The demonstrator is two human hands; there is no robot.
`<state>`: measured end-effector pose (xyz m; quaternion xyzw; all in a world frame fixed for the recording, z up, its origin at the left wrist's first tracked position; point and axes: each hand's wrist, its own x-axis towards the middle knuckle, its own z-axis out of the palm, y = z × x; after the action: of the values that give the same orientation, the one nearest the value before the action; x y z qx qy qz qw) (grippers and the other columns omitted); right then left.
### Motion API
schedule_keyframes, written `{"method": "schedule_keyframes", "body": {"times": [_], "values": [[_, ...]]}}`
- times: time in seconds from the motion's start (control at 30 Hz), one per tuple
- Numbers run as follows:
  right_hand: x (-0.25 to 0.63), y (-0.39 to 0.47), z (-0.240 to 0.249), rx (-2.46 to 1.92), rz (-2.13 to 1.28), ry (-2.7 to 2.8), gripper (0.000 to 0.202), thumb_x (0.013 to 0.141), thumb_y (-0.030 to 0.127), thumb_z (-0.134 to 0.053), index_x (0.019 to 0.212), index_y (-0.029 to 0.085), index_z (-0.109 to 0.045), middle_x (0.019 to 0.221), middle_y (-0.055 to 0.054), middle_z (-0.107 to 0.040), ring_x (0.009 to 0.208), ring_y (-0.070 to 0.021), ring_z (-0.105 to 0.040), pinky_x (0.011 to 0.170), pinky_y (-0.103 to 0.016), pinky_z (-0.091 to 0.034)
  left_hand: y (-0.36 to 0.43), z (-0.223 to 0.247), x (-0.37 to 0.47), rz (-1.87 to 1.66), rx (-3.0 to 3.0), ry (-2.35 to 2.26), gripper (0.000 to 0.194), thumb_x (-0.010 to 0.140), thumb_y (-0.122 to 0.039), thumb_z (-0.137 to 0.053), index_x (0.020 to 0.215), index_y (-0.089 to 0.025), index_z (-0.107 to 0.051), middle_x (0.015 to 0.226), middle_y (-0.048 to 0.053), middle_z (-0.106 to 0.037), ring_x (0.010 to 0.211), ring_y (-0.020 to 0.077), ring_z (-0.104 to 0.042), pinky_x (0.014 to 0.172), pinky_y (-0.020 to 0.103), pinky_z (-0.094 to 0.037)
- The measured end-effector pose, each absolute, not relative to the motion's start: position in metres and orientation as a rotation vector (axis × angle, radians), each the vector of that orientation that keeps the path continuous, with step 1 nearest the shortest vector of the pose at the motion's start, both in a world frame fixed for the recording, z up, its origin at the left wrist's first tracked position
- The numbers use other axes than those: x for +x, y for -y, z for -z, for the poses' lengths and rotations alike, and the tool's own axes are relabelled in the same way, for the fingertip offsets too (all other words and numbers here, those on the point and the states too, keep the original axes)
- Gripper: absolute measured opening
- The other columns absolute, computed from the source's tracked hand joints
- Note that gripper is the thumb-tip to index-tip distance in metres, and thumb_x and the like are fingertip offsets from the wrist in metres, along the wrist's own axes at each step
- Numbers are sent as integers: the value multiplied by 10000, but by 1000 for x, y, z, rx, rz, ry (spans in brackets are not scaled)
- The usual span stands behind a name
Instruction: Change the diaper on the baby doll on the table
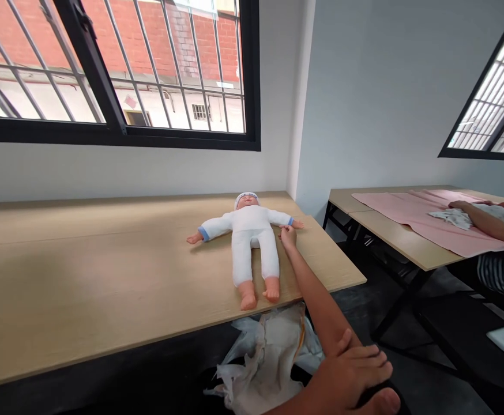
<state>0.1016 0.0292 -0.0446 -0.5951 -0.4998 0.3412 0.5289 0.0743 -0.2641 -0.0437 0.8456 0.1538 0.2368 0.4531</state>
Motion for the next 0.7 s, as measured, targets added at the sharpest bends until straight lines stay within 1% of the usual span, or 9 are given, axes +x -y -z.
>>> {"method": "schedule_keyframes", "body": {"times": [0.07,0.13,0.23,0.33,0.4,0.47,0.57,0.63,0.7], "values": [[101,-40,49,-1456,-832,1137,166,969,226,-541,1044,122,-647,908,-36,-668,818,-178,-661,775,-330,-548,263,32,68,-535,1975,-337,596,1016,-602,-272,1404,-280,-589,1397,59,-617,1409,255,-452,1243,522,-25],[100,-46,53,-1471,-844,1096,192,935,107,-456,950,128,-646,735,-3,-631,705,-161,-641,721,-283,-513,263,19,54,-438,1833,-273,595,1011,-611,-276,1384,-293,-615,1387,37,-626,1415,257,-443,1249,483,-94],[100,-49,55,-1470,-853,1069,222,875,59,-426,895,139,-632,669,24,-600,667,-137,-609,718,-242,-475,264,12,20,-293,1612,-114,646,974,-667,-327,1405,-272,-602,1409,31,-606,1398,285,-463,1217,432,-246],[100,-40,44,-1467,-816,1078,176,844,71,-451,869,122,-618,741,3,-621,743,-136,-605,791,-241,-460,263,32,-23,-217,1538,-157,686,871,-696,-547,1362,-228,-644,1403,61,-610,1346,327,-515,1158,414,-348],[101,-19,32,-1423,-710,1102,154,843,102,-486,946,110,-601,933,-50,-647,895,-155,-611,877,-257,-450,263,57,-54,-181,1677,-416,733,719,-625,-769,1344,-260,-655,1440,55,-580,1399,340,-442,1181,420,-304],[104,22,23,-1344,-607,1119,196,871,176,-529,1062,149,-563,1145,-84,-618,1030,-163,-585,942,-263,-443,263,81,-82,-200,1757,-812,760,626,-575,-851,1313,-305,-667,1464,49,-557,1406,348,-417,1184,463,-288],[124,111,27,-1070,-518,1361,172,896,319,-594,1015,195,-578,1037,-61,-637,946,-180,-598,902,-306,-484,263,104,-110,-245,1718,-925,647,636,-524,-861,1217,-278,-718,1351,63,-638,1300,318,-520,1146,437,-347],[146,171,44,-977,-737,1787,136,896,347,-613,904,212,-617,888,-21,-652,842,-169,-606,855,-302,-504,261,107,-119,-309,1689,-924,554,690,-481,-837,1194,-280,-728,1331,57,-647,1273,296,-541,1131,411,-363],[167,217,70,-862,-1111,2230,232,844,363,-678,1049,255,-672,1008,-19,-693,918,-188,-648,876,-307,-522,259,106,-122,-377,1660,-968,455,705,-414,-833,1139,-306,-749,1314,39,-654,1272,289,-540,1128,403,-361]]}}
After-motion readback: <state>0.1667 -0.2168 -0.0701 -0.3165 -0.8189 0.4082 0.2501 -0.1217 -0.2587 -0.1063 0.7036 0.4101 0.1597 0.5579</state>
